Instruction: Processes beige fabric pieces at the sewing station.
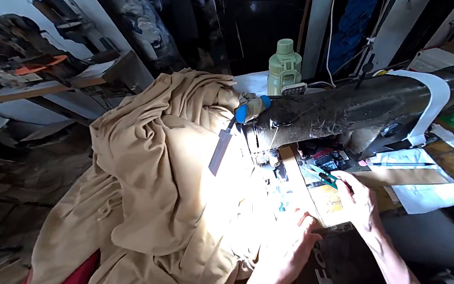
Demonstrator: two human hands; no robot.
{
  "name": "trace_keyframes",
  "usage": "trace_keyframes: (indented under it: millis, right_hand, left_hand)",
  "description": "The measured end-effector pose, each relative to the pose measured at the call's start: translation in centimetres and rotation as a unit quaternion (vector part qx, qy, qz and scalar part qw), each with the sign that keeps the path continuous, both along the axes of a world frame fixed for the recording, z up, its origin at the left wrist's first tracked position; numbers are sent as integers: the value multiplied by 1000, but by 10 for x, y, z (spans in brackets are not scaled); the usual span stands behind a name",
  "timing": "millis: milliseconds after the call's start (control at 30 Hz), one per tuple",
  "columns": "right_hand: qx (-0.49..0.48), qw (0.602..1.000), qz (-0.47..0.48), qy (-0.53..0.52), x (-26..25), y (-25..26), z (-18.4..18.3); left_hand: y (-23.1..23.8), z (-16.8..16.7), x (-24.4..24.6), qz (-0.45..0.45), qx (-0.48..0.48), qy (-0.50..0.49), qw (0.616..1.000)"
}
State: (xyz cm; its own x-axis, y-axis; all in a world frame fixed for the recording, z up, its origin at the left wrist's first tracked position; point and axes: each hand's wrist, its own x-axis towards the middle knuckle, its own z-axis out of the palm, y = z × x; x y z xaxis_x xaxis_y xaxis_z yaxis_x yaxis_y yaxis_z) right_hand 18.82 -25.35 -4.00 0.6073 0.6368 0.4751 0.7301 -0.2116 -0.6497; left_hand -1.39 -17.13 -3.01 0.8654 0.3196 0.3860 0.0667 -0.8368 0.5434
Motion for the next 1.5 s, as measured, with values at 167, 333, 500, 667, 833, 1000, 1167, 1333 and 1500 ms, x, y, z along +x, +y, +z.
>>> trace_keyframes:
  millis: [167,333,500,667,833,1000,1167,1333,1500]
  right_hand:
    - [62,997,-26,-29,-3,1,-13]
    - [64,997,-44,-30,-6,2,-13]
    - [67,996,-43,-34,-6,3,-14]
    - [69,996,-48,-40,-5,5,-16]
    - [61,996,-52,-31,-6,5,-14]
    - [54,997,-46,-34,-5,5,-12]
    - [92,994,-32,-53,-9,0,-14]
    - [63,997,30,-32,-51,-11,-8]
    - [18,997,39,-58,-70,-25,-19]
  left_hand:
    - [-5,-5,10,30,-18,-5,999]
    - [-1,-5,6,37,-66,8,997]
    - [2,-5,7,45,-147,18,988]
    - [12,5,14,152,-160,-39,974]
    - [41,42,32,281,-238,-132,920]
    - [39,28,23,86,-296,-95,947]
    - [26,10,20,60,-274,68,957]
    - [26,14,19,85,-195,72,974]
    - [32,15,14,201,-253,-66,944]
